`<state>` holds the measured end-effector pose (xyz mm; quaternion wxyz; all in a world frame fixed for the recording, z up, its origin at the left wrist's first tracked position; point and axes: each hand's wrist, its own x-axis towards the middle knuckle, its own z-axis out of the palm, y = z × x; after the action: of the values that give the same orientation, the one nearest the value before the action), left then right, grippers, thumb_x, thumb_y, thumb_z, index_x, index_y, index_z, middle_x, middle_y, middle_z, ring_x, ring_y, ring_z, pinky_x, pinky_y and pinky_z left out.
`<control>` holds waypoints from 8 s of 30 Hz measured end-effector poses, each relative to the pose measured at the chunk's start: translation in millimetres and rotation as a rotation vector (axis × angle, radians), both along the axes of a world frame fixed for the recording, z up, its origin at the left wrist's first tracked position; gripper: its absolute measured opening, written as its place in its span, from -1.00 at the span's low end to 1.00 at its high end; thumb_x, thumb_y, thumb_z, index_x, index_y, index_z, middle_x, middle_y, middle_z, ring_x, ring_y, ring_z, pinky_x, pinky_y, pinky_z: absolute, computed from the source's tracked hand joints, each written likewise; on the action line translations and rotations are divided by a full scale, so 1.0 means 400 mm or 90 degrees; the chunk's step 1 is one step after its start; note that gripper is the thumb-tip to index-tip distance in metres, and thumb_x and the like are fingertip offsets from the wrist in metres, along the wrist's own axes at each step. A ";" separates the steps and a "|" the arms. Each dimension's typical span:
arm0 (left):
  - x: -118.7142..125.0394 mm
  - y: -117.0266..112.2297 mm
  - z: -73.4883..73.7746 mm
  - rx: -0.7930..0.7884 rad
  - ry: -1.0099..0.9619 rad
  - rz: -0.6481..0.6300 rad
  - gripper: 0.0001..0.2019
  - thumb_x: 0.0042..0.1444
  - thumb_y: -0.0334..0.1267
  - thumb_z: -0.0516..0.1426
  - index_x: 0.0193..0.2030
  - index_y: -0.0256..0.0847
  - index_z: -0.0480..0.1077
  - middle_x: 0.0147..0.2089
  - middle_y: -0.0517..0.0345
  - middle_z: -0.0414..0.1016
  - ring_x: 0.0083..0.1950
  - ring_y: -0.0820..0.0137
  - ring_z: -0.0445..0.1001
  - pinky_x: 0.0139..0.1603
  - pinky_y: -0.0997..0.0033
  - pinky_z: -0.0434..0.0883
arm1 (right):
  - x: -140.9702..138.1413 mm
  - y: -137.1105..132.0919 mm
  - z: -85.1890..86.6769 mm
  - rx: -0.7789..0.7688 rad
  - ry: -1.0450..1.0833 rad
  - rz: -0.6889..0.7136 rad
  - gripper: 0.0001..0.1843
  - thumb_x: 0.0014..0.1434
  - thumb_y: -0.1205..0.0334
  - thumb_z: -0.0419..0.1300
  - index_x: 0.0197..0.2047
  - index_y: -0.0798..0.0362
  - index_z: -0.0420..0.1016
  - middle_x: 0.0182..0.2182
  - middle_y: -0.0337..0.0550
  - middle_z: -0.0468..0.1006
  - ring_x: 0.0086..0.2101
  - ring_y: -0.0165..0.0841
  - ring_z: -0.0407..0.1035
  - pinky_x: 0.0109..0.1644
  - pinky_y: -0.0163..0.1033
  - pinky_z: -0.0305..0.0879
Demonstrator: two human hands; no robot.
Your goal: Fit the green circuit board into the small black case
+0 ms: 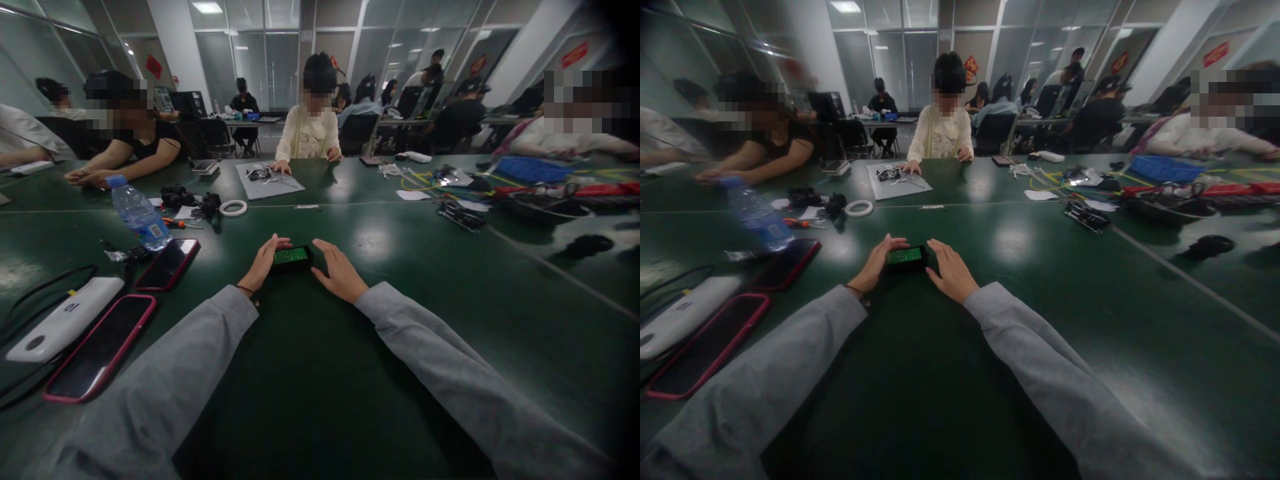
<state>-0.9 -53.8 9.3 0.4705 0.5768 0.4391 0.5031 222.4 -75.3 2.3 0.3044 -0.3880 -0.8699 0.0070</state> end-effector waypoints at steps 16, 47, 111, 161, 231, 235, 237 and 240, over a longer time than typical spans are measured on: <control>-0.052 0.035 0.006 -0.105 -0.129 -0.048 -0.53 0.17 0.04 0.02 0.06 -0.27 0.34 0.04 -0.11 0.49 0.03 0.24 0.46 0.02 0.25 0.37 | -0.003 -0.001 0.012 -0.054 -0.067 0.031 -0.40 0.22 0.16 0.10 0.29 -0.12 0.02 0.22 -0.09 0.13 0.19 -0.17 0.07 0.20 0.14 0.17; -0.050 0.027 0.004 -0.056 -0.031 -0.085 -0.59 0.02 -0.16 0.21 0.00 -0.28 0.38 -0.02 -0.05 0.51 0.06 0.25 0.42 0.14 0.16 0.28 | -0.004 0.000 0.004 -0.073 -0.053 0.016 -0.39 0.23 0.15 0.09 0.30 -0.15 -0.02 0.18 -0.01 0.05 0.15 -0.13 0.12 0.15 0.11 0.25; -0.049 0.029 -0.002 -0.016 0.035 -0.081 -0.63 0.03 -0.16 0.21 -0.03 -0.27 0.41 -0.07 -0.02 0.51 -0.01 0.30 0.45 0.11 0.21 0.30 | -0.002 0.004 -0.001 -0.033 0.018 -0.039 -0.55 0.26 0.15 0.03 0.19 0.04 0.15 -0.03 -0.03 0.39 -0.04 -0.22 0.33 0.03 -0.03 0.32; -0.059 -0.027 -0.015 0.077 0.054 0.122 -0.58 -0.10 0.03 0.25 -0.52 -0.19 0.15 -0.54 0.34 0.10 -0.50 0.54 0.11 -0.43 0.47 0.11 | 0.026 0.100 -0.014 -0.021 -0.039 -0.256 -0.78 0.25 0.25 -0.09 -0.29 -0.01 0.37 -0.52 -0.25 0.38 -0.54 -0.43 0.15 -0.42 -0.30 -0.21; -0.043 0.024 -0.008 -0.013 0.071 -0.011 -0.53 0.04 -0.05 0.18 0.04 -0.24 0.26 -0.34 0.22 0.36 -0.41 0.55 0.35 -0.41 0.53 0.32 | 0.014 0.107 -0.016 -0.245 0.299 0.073 -0.47 0.00 0.18 0.32 -0.02 -0.02 0.16 -0.13 -0.18 0.31 -0.12 -0.35 0.28 -0.03 -0.20 0.29; -0.047 0.025 -0.013 -0.014 0.093 -0.015 -0.55 0.05 -0.04 0.17 0.02 -0.25 0.28 -0.31 0.19 0.39 -0.38 0.53 0.36 -0.37 0.50 0.34 | 0.016 0.108 -0.015 -0.252 0.294 0.077 -0.46 0.01 0.17 0.31 -0.01 -0.02 0.15 -0.12 -0.17 0.30 -0.10 -0.33 0.29 -0.02 -0.18 0.30; -0.049 0.028 -0.017 -0.009 0.100 -0.020 -0.56 0.05 -0.04 0.17 0.01 -0.25 0.29 -0.32 0.19 0.39 -0.38 0.52 0.37 -0.37 0.50 0.34 | 0.019 0.107 -0.013 -0.265 0.292 0.079 -0.46 0.01 0.16 0.31 0.00 -0.02 0.14 -0.13 -0.17 0.31 -0.10 -0.32 0.30 0.00 -0.15 0.30; -0.051 0.033 -0.025 -0.005 0.097 -0.022 -0.56 0.05 -0.05 0.18 0.00 -0.24 0.28 -0.35 0.21 0.38 -0.40 0.53 0.36 -0.38 0.50 0.33 | 0.021 0.106 -0.012 -0.270 0.292 0.085 -0.47 0.02 0.15 0.30 0.00 -0.02 0.14 -0.12 -0.17 0.31 -0.09 -0.32 0.30 0.02 -0.13 0.29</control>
<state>-21.3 -40.7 -0.5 0.4463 0.6192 0.4655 0.4480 230.7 -32.8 -2.4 0.4041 -0.3731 -0.7812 0.2955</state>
